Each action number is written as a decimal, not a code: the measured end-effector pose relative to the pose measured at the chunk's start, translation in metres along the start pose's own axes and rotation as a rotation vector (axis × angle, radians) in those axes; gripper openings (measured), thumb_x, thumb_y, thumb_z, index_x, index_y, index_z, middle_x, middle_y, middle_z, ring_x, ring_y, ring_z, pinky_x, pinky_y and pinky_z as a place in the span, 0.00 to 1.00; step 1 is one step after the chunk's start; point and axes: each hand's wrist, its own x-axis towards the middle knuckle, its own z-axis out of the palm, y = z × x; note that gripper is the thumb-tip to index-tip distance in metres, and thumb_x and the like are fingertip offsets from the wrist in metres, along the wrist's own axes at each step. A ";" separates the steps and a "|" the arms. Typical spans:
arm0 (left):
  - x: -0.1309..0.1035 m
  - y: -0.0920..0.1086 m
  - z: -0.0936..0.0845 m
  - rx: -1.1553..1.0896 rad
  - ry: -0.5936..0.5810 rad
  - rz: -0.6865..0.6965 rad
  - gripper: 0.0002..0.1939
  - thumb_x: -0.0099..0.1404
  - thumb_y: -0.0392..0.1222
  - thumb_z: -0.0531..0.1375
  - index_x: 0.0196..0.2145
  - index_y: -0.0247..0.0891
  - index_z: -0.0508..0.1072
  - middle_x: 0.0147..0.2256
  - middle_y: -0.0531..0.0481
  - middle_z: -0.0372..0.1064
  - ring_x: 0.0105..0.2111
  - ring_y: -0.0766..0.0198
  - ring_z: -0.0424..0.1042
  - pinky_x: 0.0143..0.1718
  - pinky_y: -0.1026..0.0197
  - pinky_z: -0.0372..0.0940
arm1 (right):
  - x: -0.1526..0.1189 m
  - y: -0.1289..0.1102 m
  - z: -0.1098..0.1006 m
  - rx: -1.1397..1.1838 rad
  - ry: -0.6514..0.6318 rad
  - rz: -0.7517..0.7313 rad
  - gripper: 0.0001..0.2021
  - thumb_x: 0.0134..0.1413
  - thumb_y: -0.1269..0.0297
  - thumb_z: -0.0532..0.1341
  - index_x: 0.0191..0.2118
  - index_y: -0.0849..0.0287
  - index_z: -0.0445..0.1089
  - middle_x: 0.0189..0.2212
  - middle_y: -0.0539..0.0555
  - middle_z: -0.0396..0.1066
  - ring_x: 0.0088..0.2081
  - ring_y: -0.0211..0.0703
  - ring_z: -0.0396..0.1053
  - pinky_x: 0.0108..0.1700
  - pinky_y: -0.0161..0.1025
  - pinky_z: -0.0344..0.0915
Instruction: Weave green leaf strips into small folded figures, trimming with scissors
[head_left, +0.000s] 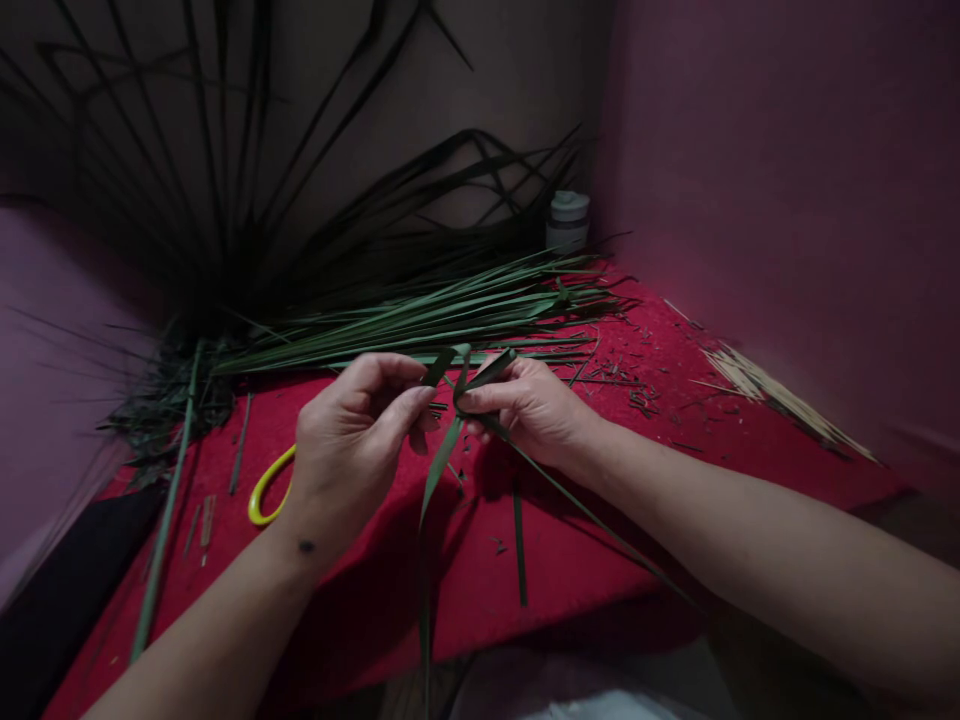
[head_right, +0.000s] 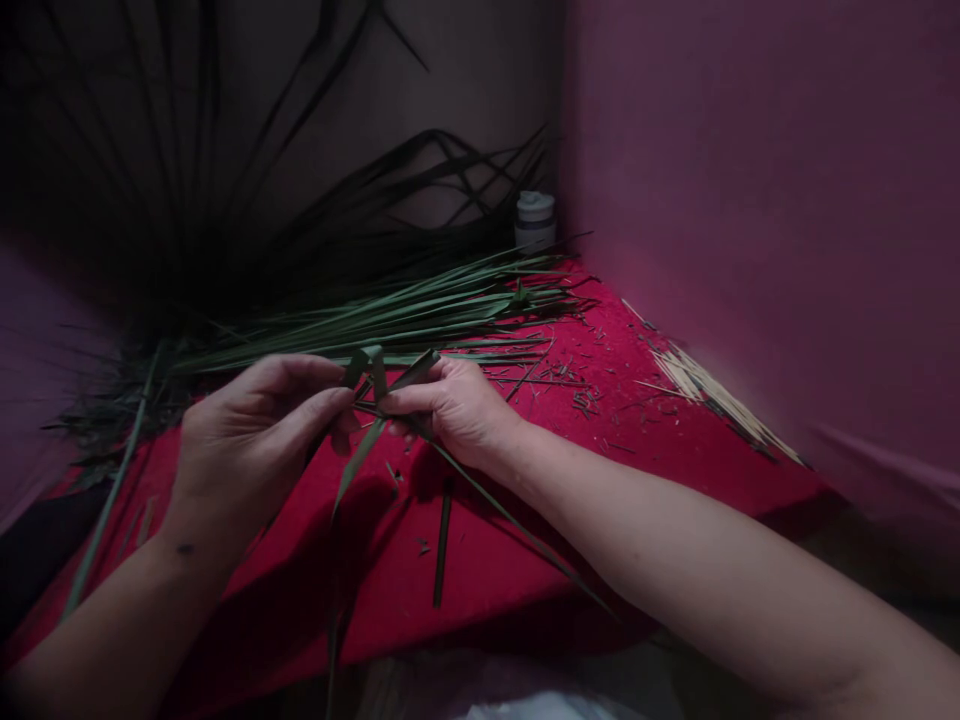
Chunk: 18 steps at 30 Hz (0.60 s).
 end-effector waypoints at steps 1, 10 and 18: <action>-0.001 -0.001 0.001 -0.033 0.013 -0.031 0.02 0.57 0.34 0.60 0.30 0.38 0.70 0.20 0.57 0.65 0.18 0.70 0.65 0.21 0.68 0.62 | 0.000 0.001 0.000 0.000 -0.008 -0.004 0.05 0.32 0.77 0.64 0.22 0.64 0.69 0.17 0.46 0.69 0.16 0.30 0.63 0.18 0.28 0.61; 0.001 -0.008 0.004 -0.126 -0.195 -0.199 0.06 0.58 0.37 0.60 0.34 0.38 0.74 0.23 0.55 0.68 0.23 0.71 0.66 0.25 0.70 0.62 | 0.000 0.010 -0.005 -0.088 0.030 -0.046 0.05 0.34 0.76 0.64 0.24 0.64 0.70 0.18 0.47 0.69 0.18 0.31 0.64 0.21 0.29 0.61; 0.002 -0.013 0.008 -0.234 -0.166 -0.404 0.11 0.54 0.46 0.64 0.27 0.35 0.71 0.17 0.58 0.58 0.17 0.76 0.53 0.16 0.72 0.48 | -0.003 0.008 0.000 -0.312 0.074 -0.245 0.06 0.34 0.77 0.64 0.19 0.62 0.66 0.16 0.43 0.64 0.19 0.28 0.58 0.23 0.28 0.56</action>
